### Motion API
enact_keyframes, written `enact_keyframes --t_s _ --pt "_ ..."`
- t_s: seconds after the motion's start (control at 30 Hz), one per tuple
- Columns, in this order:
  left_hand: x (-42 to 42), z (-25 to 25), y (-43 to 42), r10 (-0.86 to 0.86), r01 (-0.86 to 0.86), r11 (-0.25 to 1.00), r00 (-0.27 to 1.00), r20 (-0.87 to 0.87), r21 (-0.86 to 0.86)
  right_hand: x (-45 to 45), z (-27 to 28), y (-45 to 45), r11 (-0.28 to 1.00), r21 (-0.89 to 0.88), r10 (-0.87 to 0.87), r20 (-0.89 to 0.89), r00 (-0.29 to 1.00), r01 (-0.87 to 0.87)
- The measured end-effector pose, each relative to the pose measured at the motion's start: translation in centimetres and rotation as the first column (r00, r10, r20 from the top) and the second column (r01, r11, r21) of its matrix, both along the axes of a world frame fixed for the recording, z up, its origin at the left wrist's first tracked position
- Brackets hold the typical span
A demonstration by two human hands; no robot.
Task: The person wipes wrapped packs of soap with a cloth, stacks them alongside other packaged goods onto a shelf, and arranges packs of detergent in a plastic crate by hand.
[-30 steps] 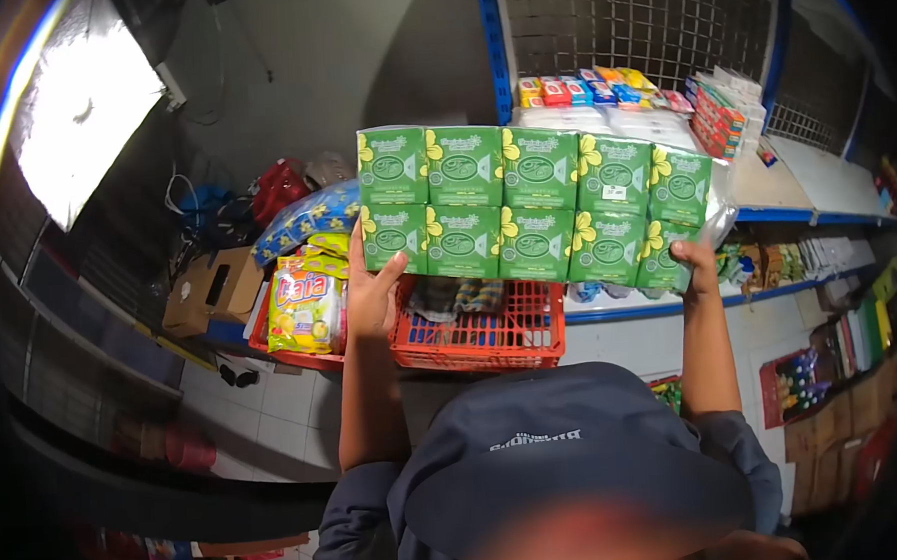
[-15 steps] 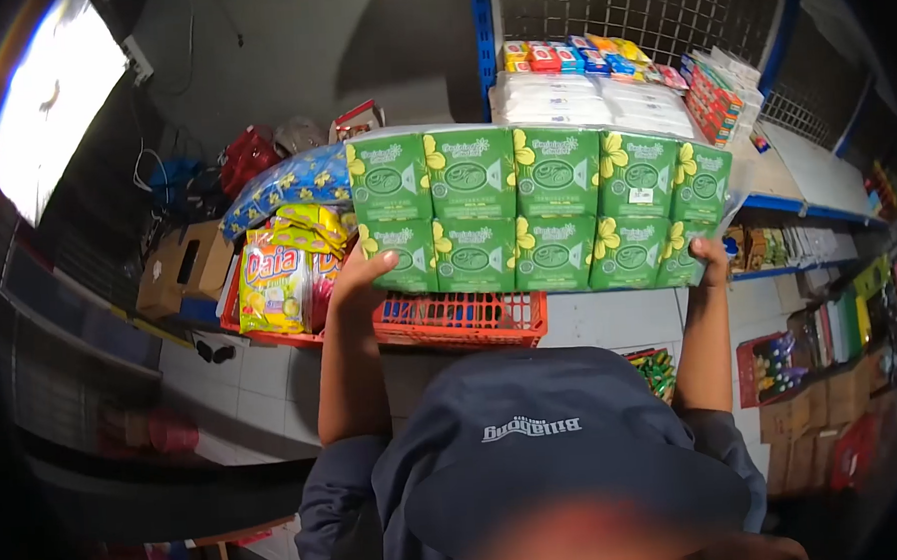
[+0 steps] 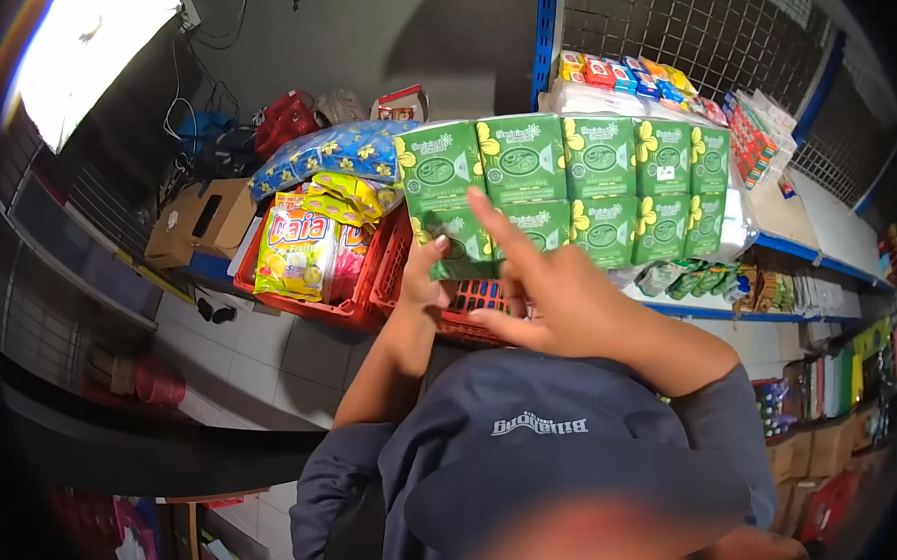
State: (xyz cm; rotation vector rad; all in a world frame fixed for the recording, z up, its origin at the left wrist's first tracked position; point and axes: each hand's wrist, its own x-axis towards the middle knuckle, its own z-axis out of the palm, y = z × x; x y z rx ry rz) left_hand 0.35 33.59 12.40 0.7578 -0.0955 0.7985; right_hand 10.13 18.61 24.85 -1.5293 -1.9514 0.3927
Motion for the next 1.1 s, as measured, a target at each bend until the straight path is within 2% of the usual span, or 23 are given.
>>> enact_keyframes --t_s 0.03,0.1,0.17,0.23,0.27,0.3,0.37,0.5,0.53,0.57,0.63,0.7,0.77,0.83,0.9,0.97,1.03,1.1 --pt "0.0 0.1 -0.2 -0.016 0.016 1.000 1.000 0.017 0.013 -0.4 -0.2 1.1 1.000 0.006 -0.003 0.000 1.000 0.003" --pt "-0.1 0.6 -0.4 -0.050 0.045 0.996 0.997 0.063 0.077 -0.8 -0.5 3.0 0.954 -0.285 0.029 -0.224 0.974 -0.094" --pt "-0.7 0.4 -0.3 -0.092 0.090 0.996 0.993 0.074 0.029 -1.0 -1.0 3.3 0.955 -0.274 0.035 -0.283 0.958 -0.115" --pt "-0.8 0.8 -0.4 -0.038 0.026 0.991 0.995 0.093 0.129 -1.1 -1.1 2.0 0.964 -0.209 0.063 -0.423 0.904 -0.165" --pt "-1.0 0.1 -0.2 -0.046 0.043 0.998 0.997 0.066 0.053 -1.0 -1.0 1.2 0.969 -0.156 0.098 -0.477 0.874 -0.194" --pt "-1.2 0.3 -0.1 0.007 -0.010 0.997 0.999 0.039 0.073 -0.6 -1.1 0.8 0.969 -0.157 0.094 -0.477 0.874 -0.190" --pt "-1.1 -0.3 0.3 0.038 -0.041 0.998 0.997 0.062 0.047 0.1 -1.2 0.2 0.966 -0.223 -0.035 -0.616 0.787 -0.132" --pt "-1.2 -1.0 -0.1 0.063 -0.059 0.997 0.994 0.086 -0.043 0.2 -1.4 -0.9 0.981 -0.188 -0.066 -0.583 0.810 -0.056" --pt "-1.2 -1.4 0.1 0.117 -0.114 0.993 0.988 0.097 -0.034 0.0 -1.3 -1.5 0.997 -0.075 -0.045 -0.527 0.849 0.006" --pt "-1.2 -1.6 0.2 0.104 -0.102 0.994 0.990 0.093 -0.030 0.5 -1.7 -1.6 0.997 -0.071 -0.053 -0.531 0.846 0.018" --pt "-1.5 -1.8 0.7 0.185 -0.185 0.983 0.973 0.140 -0.017 2.0 -2.6 -1.5 0.992 -0.121 -0.094 -0.645 0.758 0.020" --pt "-1.9 -2.7 1.5 0.153 -0.151 0.988 0.983 0.103 -0.019 2.4 -2.7 -1.8 0.989 -0.150 -0.102 -0.612 0.784 0.011" --pt "-2.3 -3.1 1.9 0.183 -0.181 0.983 0.980 0.075 -0.031 1.9 -2.5 -2.7 0.999 0.007 -0.031 -0.668 0.743 0.048" --pt "-2.7 -3.8 2.5 0.204 -0.205 0.979 0.978 0.040 0.006 2.1 -2.1 -3.1 0.992 0.054 -0.040 -0.710 0.703 0.110" --pt "-3.0 -4.1 2.8 0.169 -0.171 0.985 0.982 0.091 0.020 3.4 -2.1 -3.0 0.997 -0.042 -0.068 -0.826 0.560 0.059" --pt "-3.1 -3.8 2.6 0.142 -0.151 0.986 0.983 0.115 0.068 3.3 -2.5 -3.4 0.993 -0.044 -0.101 -0.795 0.599 0.109" --pt "-3.6 -4.0 2.7 0.091 -0.086 0.995 0.988 0.128 -0.049 2.9 -2.2 -4.1 0.972 0.146 -0.005 -0.772 0.636 0.186" --pt "-4.2 -5.4 3.7 0.097 -0.094 0.995 0.989 0.113 -0.028 3.4 -1.8 -4.1 0.949 0.200 0.005 -0.782 0.623 0.244"
